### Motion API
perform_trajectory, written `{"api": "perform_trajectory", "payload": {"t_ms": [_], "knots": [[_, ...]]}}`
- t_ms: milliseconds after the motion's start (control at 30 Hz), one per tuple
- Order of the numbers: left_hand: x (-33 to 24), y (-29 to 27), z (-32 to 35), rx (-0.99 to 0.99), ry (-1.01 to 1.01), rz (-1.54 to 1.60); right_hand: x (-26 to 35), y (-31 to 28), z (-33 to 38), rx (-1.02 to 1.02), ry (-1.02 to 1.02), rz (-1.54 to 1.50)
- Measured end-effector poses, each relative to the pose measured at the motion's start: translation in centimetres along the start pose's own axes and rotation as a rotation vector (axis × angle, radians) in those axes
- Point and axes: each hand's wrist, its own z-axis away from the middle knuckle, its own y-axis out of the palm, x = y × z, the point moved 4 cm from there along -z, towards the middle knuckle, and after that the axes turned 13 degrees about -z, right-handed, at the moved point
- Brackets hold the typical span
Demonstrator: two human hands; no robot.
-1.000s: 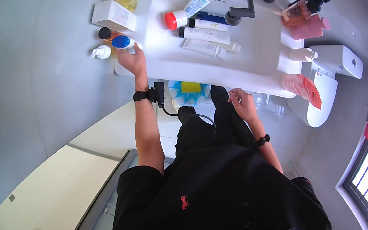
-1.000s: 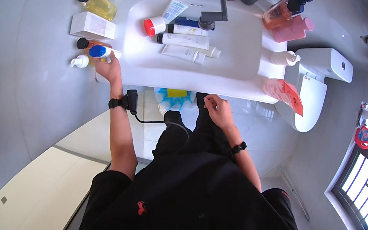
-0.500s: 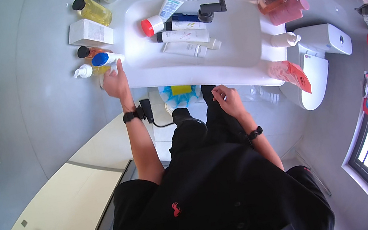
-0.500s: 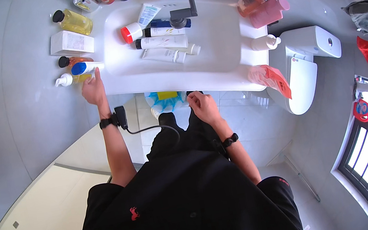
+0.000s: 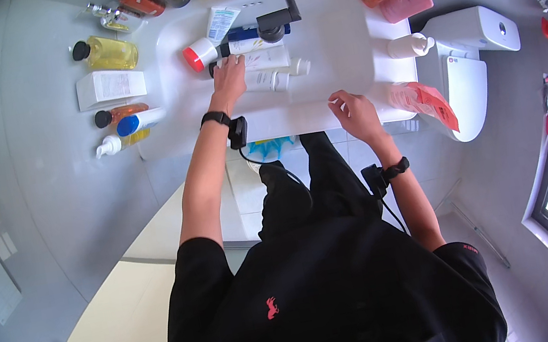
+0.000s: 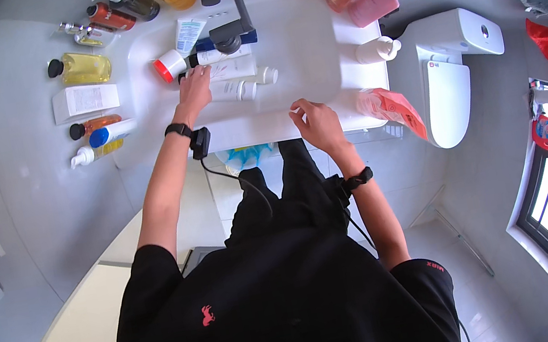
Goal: The person is seen scrubbing the inside of a toilet bowl with a brush.
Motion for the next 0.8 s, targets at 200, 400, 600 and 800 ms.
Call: {"api": "perform_trajectory", "payload": {"t_ms": [200,400,600,800], "knots": [[0.4,2.0,-2.5,0.186,-0.036,-0.093,-0.1,0.1,0.5,-0.011,0.008,-0.123],[-1.3,-5.0,1.0,-0.086,-0.043,0.237,-0.5,2.0,0.3,0.076,0.051,-0.248],[-9.6,-11.3,4.9,-0.072,0.098,0.282,-0.5,6.6,-2.5,0.206,0.146,-0.57],[-12.1,-13.1,5.3,-0.155,-0.042,0.351,-2.4,7.1,-2.0,0.044,0.295,-1.045]]}}
